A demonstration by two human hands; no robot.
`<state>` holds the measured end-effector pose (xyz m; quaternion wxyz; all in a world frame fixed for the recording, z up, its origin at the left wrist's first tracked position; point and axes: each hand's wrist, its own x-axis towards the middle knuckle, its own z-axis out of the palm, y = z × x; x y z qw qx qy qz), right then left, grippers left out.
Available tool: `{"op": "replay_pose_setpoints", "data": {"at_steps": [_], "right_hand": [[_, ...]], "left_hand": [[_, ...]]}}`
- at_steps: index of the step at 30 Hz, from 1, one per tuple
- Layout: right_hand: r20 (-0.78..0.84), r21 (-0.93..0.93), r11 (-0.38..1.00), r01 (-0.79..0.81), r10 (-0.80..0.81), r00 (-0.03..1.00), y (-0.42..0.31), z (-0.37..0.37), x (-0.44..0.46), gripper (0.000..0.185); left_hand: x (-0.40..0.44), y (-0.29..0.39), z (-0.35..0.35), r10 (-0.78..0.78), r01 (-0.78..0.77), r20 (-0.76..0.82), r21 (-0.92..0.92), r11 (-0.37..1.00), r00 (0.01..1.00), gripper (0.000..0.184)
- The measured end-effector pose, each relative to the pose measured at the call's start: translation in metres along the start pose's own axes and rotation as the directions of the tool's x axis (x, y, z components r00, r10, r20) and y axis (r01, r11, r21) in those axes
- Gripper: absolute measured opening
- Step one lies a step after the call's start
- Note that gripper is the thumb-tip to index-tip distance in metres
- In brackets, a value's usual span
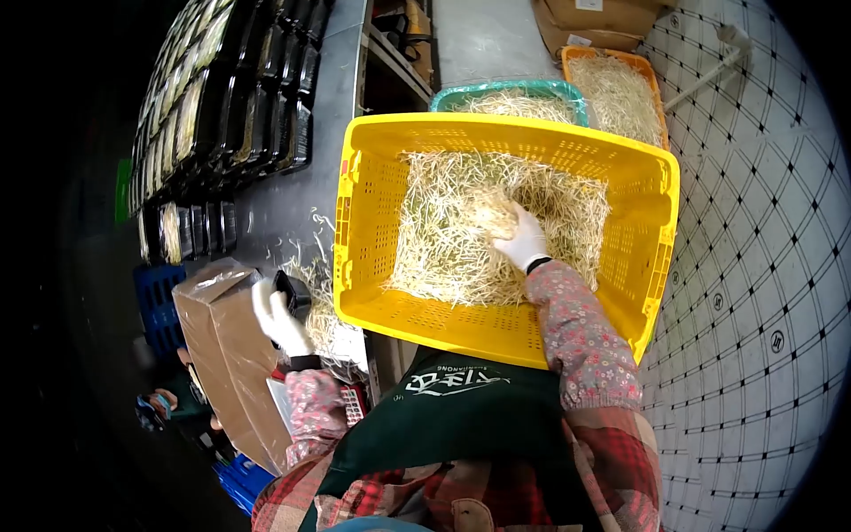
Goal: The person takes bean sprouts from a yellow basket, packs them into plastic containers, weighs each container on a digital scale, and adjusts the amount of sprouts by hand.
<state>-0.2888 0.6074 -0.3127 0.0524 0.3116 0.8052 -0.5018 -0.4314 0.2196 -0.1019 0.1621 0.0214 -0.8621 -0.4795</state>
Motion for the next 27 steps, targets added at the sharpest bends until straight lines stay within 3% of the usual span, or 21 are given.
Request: {"op": "replay_pose_setpoints", "data": {"at_steps": [1,2,4,6,7,8,9,10,11,12,13,14,17,19,20,21,22,24,26,27], "right_hand": [[-0.018,-0.045,0.999,0.028,-0.029,0.999,0.011,-0.002,0.004,0.095],[-0.008,-0.049,0.998,0.041,-0.042,0.999,0.012,0.0,0.002,0.095],[-0.208,-0.323,0.945,0.055,-0.128,0.97,0.011,0.002,-0.004,0.096],[-0.198,-0.335,0.94,0.067,-0.139,0.97,0.011,0.003,-0.001,0.096],[-0.097,-0.217,0.975,0.045,-0.067,0.993,0.018,0.002,0.006,0.097],[0.012,-0.105,0.994,0.005,-0.003,1.0,0.022,0.0,0.011,0.099],[-0.018,-0.011,0.999,-0.048,0.048,0.999,0.024,-0.004,0.011,0.086],[-0.009,-0.029,0.999,-0.039,0.039,0.999,0.027,-0.012,0.011,0.086],[0.106,0.315,0.946,-0.079,0.048,0.993,0.03,-0.023,0.011,0.076],[0.217,0.611,0.777,-0.148,0.015,0.976,0.028,-0.034,0.013,0.066],[0.204,0.653,0.74,-0.162,0.034,0.978,0.015,-0.049,0.006,0.054],[0.203,0.703,0.682,-0.201,0.078,0.976,0.001,-0.063,-0.004,0.058],[0.045,0.61,0.761,-0.221,0.245,0.969,-0.008,-0.079,-0.014,0.065],[0.21,0.694,0.695,-0.188,0.054,0.976,-0.03,-0.091,-0.023,0.066],[0.252,0.694,0.696,-0.184,0.004,0.968,-0.034,-0.09,-0.021,0.066],[0.247,0.72,0.686,-0.103,-0.115,0.962,-0.048,-0.087,-0.022,0.063],[0.326,0.733,0.669,-0.12,-0.191,0.926,-0.067,-0.085,-0.023,0.063],[0.369,0.707,0.703,-0.072,-0.28,0.886,-0.12,-0.071,-0.034,0.067],[0.437,0.688,0.725,0.026,-0.443,0.783,-0.165,-0.044,-0.032,0.073],[0.445,0.546,0.812,0.206,-0.489,0.75,-0.191,-0.029,-0.039,0.076]], "left_hand": [[0.012,-0.039,-0.037,0.059,-0.041,-0.115,0.16,0.986,0.992,0.048],[0.012,-0.051,-0.057,-0.005,0.088,-0.276,0.292,0.952,0.961,0.054],[0.018,-0.125,-0.104,-0.231,0.299,-0.468,0.076,0.951,0.853,0.071],[0.012,-0.143,-0.121,-0.434,0.505,-0.522,-0.007,0.863,0.734,0.083],[0.014,-0.174,-0.141,-0.528,0.537,-0.419,-0.106,0.837,0.739,0.091],[0.013,-0.174,-0.138,-0.615,0.617,-0.47,-0.173,0.768,0.633,0.084],[0.009,-0.18,-0.138,-0.665,0.582,-0.355,-0.322,0.747,0.657,0.076],[0.006,-0.195,-0.141,-0.693,0.547,-0.232,-0.467,0.695,0.683,0.07],[0.007,-0.211,-0.145,-0.794,0.663,-0.272,-0.441,0.605,0.544,0.059],[0.006,-0.216,-0.141,-0.836,0.699,-0.253,-0.461,0.546,0.487,0.055],[0.006,-0.231,-0.139,-0.857,0.71,-0.256,-0.48,0.515,0.448,0.053],[0.007,-0.244,-0.135,-0.875,0.72,-0.255,-0.498,0.483,0.411,0.05],[0.005,-0.257,-0.114,-0.834,0.608,-0.372,-0.571,0.551,0.407,0.044],[0.006,-0.219,-0.097,-0.758,0.431,-0.499,-0.625,0.651,0.421,0.045],[0.0,-0.172,-0.088,-0.685,0.411,-0.512,-0.554,0.724,0.518,0.041],[0.001,-0.177,-0.088,-0.642,0.364,-0.512,-0.543,0.757,0.571,0.041],[0.004,-0.184,-0.092,-0.591,0.311,-0.517,-0.529,0.789,0.619,0.041],[-0.004,-0.087,-0.081,-0.506,0.214,-0.576,-0.499,0.84,0.643,0.037],[-0.003,-0.104,-0.093,-0.337,0.18,-0.614,-0.305,0.935,0.713,0.035],[-0.007,-0.068,-0.1,-0.218,0.092,-0.623,-0.229,0.969,0.751,0.036]]}}
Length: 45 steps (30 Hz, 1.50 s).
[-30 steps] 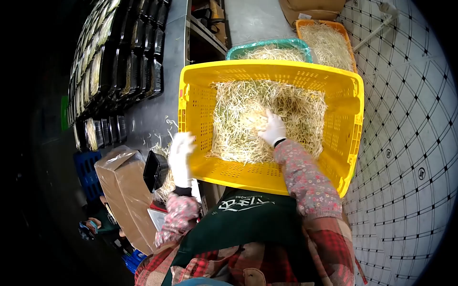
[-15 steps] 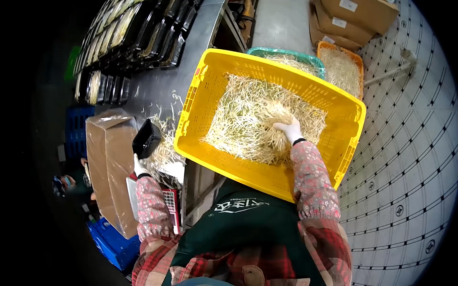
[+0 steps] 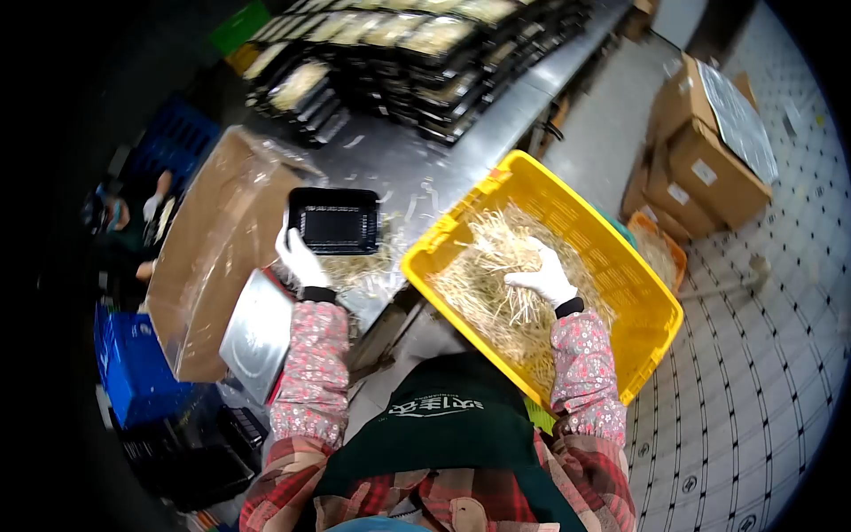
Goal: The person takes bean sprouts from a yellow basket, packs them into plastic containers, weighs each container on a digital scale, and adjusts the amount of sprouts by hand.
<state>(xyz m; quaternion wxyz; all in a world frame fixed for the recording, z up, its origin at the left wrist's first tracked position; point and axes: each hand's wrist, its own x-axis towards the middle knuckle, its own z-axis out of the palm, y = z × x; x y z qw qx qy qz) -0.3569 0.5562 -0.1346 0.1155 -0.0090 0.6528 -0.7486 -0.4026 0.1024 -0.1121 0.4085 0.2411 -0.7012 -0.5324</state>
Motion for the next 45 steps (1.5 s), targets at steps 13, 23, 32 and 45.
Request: {"op": "replay_pose_setpoints", "data": {"at_steps": [13,23,32,45], "right_hand": [[0.81,-0.452,0.04,0.891,-0.402,0.428,-0.098,0.461,0.052,0.046],[0.963,-0.269,-0.054,0.962,0.008,0.27,0.008,0.592,0.04,0.07],[0.983,-0.185,0.596,0.781,0.128,0.136,-0.032,0.559,0.091,0.103],[0.926,-0.284,0.297,0.912,-0.162,0.341,-0.072,0.512,0.126,0.109]], "left_hand": [[-0.009,0.042,-0.185,0.154,-0.168,0.114,0.124,0.978,0.982,0.046],[0.037,0.009,-0.315,0.174,-0.34,0.322,0.585,0.736,0.931,0.065],[0.037,0.003,-0.297,-0.078,-0.229,0.308,0.833,0.503,0.948,0.054],[0.059,0.037,-0.299,0.233,-0.33,0.236,0.615,0.716,0.944,0.058]]}}
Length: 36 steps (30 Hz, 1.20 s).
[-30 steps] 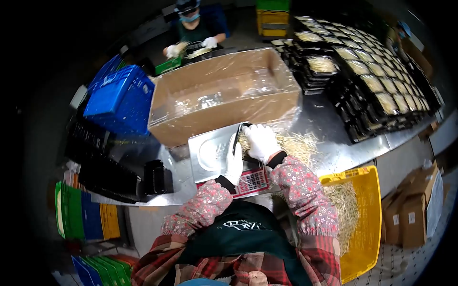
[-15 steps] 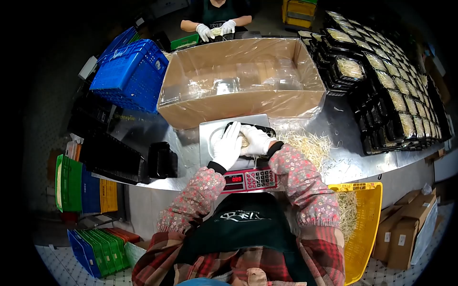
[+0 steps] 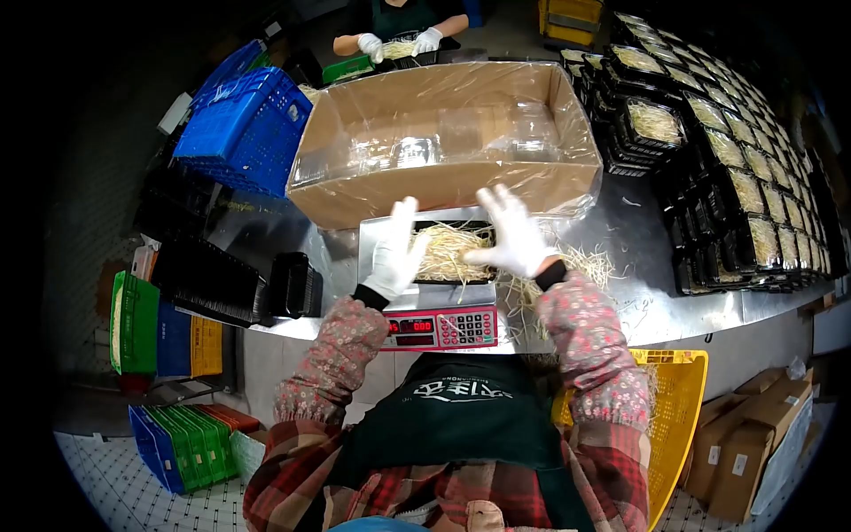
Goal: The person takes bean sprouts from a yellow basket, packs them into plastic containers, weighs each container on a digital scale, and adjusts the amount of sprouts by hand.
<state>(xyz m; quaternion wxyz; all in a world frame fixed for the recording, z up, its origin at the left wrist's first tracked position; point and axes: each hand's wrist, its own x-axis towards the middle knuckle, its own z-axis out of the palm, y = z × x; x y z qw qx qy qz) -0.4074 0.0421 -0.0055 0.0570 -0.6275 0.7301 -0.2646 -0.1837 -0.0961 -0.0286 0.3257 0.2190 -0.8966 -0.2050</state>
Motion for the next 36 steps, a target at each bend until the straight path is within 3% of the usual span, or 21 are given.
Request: {"op": "replay_pose_setpoints", "data": {"at_steps": [2,3,5,6,8,10,12,15,20,21,22,24,26,27,28,30,32,33,34,36], "right_hand": [[0.21,-0.2,0.98,-0.004,0.047,0.977,-0.046,0.001,0.004,0.104],[0.209,-0.198,0.98,-0.006,0.048,0.977,-0.039,0.002,0.004,0.104],[0.409,-0.17,0.985,0.038,0.035,0.912,-0.012,0.006,0.01,0.093],[0.466,-0.193,0.98,0.052,0.045,0.884,-0.003,-0.001,0.014,0.069],[0.449,-0.091,0.995,0.043,0.002,0.894,0.004,-0.005,0.008,0.049],[0.389,-0.24,0.969,0.062,0.037,0.92,0.004,0.019,0.007,0.032],[0.372,-0.345,0.938,0.036,0.101,0.923,0.007,0.027,0.007,0.023],[0.254,-0.035,0.999,-0.039,0.046,0.966,0.025,0.024,0.0,0.018],[0.184,0.107,0.989,-0.106,0.085,0.979,0.016,-0.064,0.015,0.022],[0.149,0.199,0.977,-0.073,0.043,0.988,0.011,-0.075,0.018,0.021],[0.227,0.356,0.909,-0.218,0.142,0.963,-0.014,-0.095,0.021,0.018],[0.11,0.473,0.873,-0.123,0.08,0.991,-0.031,-0.097,0.024,0.018],[0.048,0.593,0.803,-0.05,0.027,0.998,-0.036,-0.073,0.029,0.021],[0.103,0.749,0.649,-0.132,0.082,0.991,-0.041,-0.054,0.03,0.021],[-0.022,0.702,0.712,-0.005,0.029,0.999,-0.033,-0.019,0.031,0.022],[0.082,0.355,0.935,0.011,-0.043,0.996,-0.027,0.016,0.025,0.029],[0.096,0.093,0.993,0.077,-0.086,0.992,-0.017,0.038,0.011,0.038],[0.144,0.141,0.99,0.015,-0.035,0.989,-0.015,0.033,0.008,0.042],[0.143,0.144,0.989,0.04,-0.061,0.988,-0.014,0.022,0.006,0.05],[0.1,0.098,0.994,0.048,-0.058,0.993,-0.012,0.0,0.001,0.067]], "left_hand": [[0.001,0.012,0.015,0.167,-0.246,0.302,0.248,0.937,0.939,0.061],[-0.004,0.013,0.022,0.15,-0.26,0.363,0.278,0.925,0.92,0.062],[-0.008,0.01,0.028,0.126,-0.272,0.423,0.306,0.912,0.897,0.062],[-0.008,0.006,0.029,0.128,-0.267,0.412,0.301,0.915,0.902,0.062],[-0.006,-0.003,0.037,0.118,-0.241,0.397,0.276,0.93,0.91,0.061],[0.01,0.008,0.034,-0.016,-0.119,0.471,0.254,0.96,0.882,0.06],[0.006,0.014,0.042,-0.039,-0.126,0.434,0.343,0.931,0.9,0.06],[0.0,0.01,0.044,-0.039,-0.113,0.426,0.325,0.939,0.904,0.062],[-0.005,0.006,0.043,-0.046,-0.071,0.404,0.27,0.96,0.914,0.069],[0.0,0.008,0.039,-0.114,0.023,0.453,0.202,0.979,0.884,0.078],[0.0,0.01,0.034,-0.113,0.022,0.453,0.201,0.979,0.885,0.078],[-0.003,0.013,0.02,-0.13,0.151,0.29,-0.054,0.987,0.948,0.088],[-0.005,0.017,-0.001,-0.231,0.279,0.23,-0.207,0.938,0.945,0.098],[-0.01,0.006,-0.006,-0.24,0.309,0.225,-0.357,0.881,0.944,0.099],[-0.017,-0.01,-0.008,-0.248,0.329,0.223,-0.498,0.802,0.943,0.099],[-0.044,-0.038,-0.003,-0.242,0.291,0.162,-0.503,0.814,0.957,0.089],[-0.054,-0.037,-0.012,-0.458,0.448,0.178,-0.669,0.593,0.871,0.076],[-0.053,-0.038,-0.02,-0.431,0.436,0.154,-0.567,0.698,0.889,0.066],[-0.05,-0.033,-0.023,-0.437,0.442,0.155,-0.571,0.692,0.886,0.066],[-0.041,-0.025,-0.032,-0.296,0.324,0.142,-0.261,0.909,0.945,0.065]]}}
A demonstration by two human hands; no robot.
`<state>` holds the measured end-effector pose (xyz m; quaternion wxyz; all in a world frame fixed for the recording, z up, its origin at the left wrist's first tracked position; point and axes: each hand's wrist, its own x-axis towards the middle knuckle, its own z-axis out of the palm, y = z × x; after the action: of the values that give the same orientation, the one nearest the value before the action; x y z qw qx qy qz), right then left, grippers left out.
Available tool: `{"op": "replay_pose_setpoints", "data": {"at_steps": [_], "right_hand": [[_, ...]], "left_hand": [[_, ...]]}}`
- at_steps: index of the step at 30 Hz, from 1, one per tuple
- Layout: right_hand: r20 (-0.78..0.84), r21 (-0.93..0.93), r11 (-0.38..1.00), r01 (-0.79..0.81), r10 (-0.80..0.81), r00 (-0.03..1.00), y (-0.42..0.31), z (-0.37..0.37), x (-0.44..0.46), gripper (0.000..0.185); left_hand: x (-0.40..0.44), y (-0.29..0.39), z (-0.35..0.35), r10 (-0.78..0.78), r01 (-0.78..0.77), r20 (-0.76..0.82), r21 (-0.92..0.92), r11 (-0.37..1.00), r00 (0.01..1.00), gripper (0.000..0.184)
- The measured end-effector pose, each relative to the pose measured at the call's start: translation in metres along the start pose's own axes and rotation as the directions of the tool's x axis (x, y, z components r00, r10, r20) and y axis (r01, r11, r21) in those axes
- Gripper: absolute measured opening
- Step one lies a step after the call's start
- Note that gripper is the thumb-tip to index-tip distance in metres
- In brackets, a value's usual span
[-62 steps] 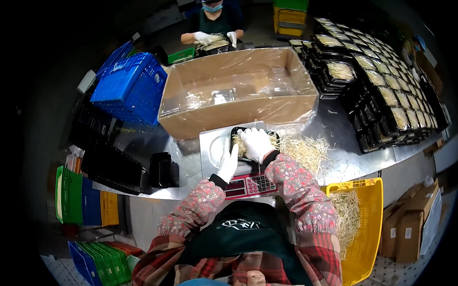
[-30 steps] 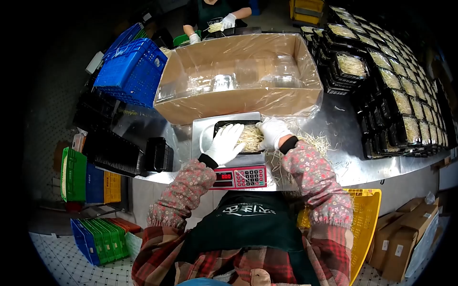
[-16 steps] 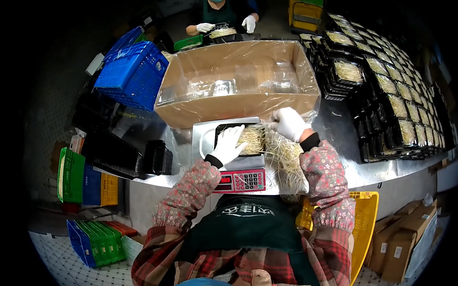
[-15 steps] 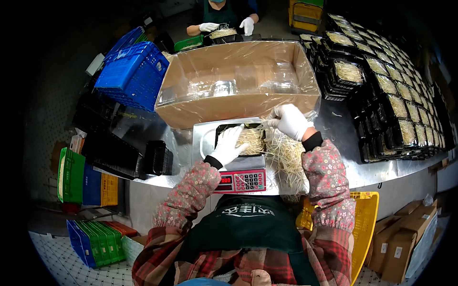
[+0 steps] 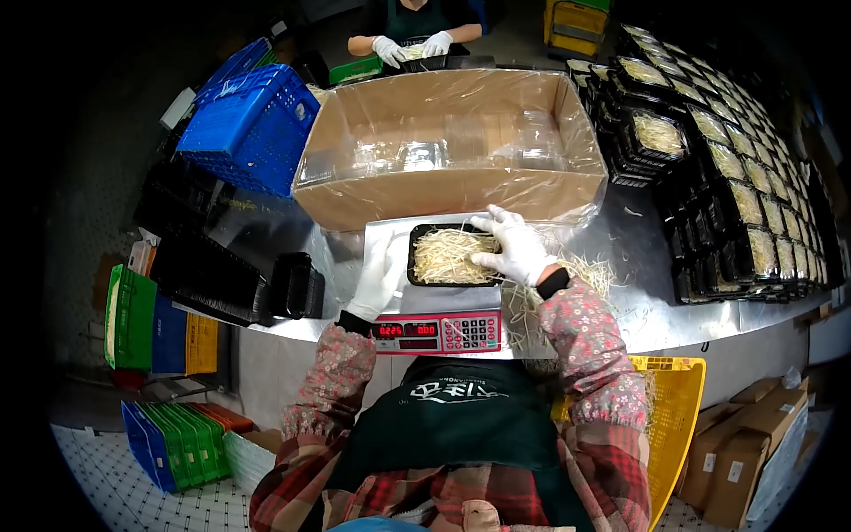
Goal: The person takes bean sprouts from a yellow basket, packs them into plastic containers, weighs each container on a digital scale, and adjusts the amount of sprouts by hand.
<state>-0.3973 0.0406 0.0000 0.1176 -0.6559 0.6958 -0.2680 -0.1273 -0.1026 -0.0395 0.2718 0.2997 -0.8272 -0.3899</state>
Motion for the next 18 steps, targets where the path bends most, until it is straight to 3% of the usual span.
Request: {"op": "replay_pose_setpoints", "data": {"at_steps": [1,2,4,5,6,8,9,12,16,18], "right_hand": [[0.072,-0.048,0.997,-0.059,0.062,0.995,-0.002,-0.01,-0.002,0.085],[0.071,-0.05,0.997,-0.058,0.062,0.996,0.0,-0.01,-0.002,0.085],[0.247,-0.255,0.966,-0.054,0.119,0.962,0.01,-0.004,-0.007,0.094],[0.201,-0.216,0.976,0.023,0.021,0.979,0.026,0.009,-0.007,0.075],[0.196,-0.218,0.976,0.016,0.027,0.98,0.028,0.007,-0.007,0.075],[0.292,-0.181,0.98,-0.089,0.14,0.946,0.026,0.005,-0.006,0.047],[0.145,-0.183,0.983,-0.007,0.034,0.989,0.025,0.011,-0.013,0.024],[0.213,-0.244,0.969,-0.048,0.101,0.972,0.021,0.02,-0.02,0.019],[0.04,-0.016,0.994,-0.106,0.107,0.994,0.034,-0.031,-0.022,0.015],[-0.008,0.285,0.942,-0.178,0.188,0.982,0.029,-0.054,-0.018,0.018]], "left_hand": [[0.004,0.007,0.007,0.067,-0.067,0.003,0.08,0.995,0.998,0.066],[0.017,0.003,0.018,0.176,-0.192,0.101,0.18,0.965,0.979,0.07],[0.024,0.043,0.029,0.356,-0.4,0.185,0.357,0.844,0.916,0.066],[0.03,0.039,0.041,0.361,-0.457,0.29,0.426,0.781,0.886,0.066],[0.036,0.029,0.052,0.353,-0.516,0.391,0.484,0.707,0.85,0.067],[0.045,0.023,0.059,0.316,-0.51,0.431,0.475,0.717,0.845,0.066],[0.047,0.026,0.057,0.268,-0.493,0.454,0.502,0.711,0.85,0.066],[0.051,0.024,0.06,0.241,-0.496,0.473,0.545,0.676,0.847,0.064],[0.047,0.026,0.059,0.194,-0.438,0.461,0.512,0.739,0.866,0.068],[0.045,0.026,0.052,0.162,-0.394,0.448,0.492,0.777,0.879,0.07]]}}
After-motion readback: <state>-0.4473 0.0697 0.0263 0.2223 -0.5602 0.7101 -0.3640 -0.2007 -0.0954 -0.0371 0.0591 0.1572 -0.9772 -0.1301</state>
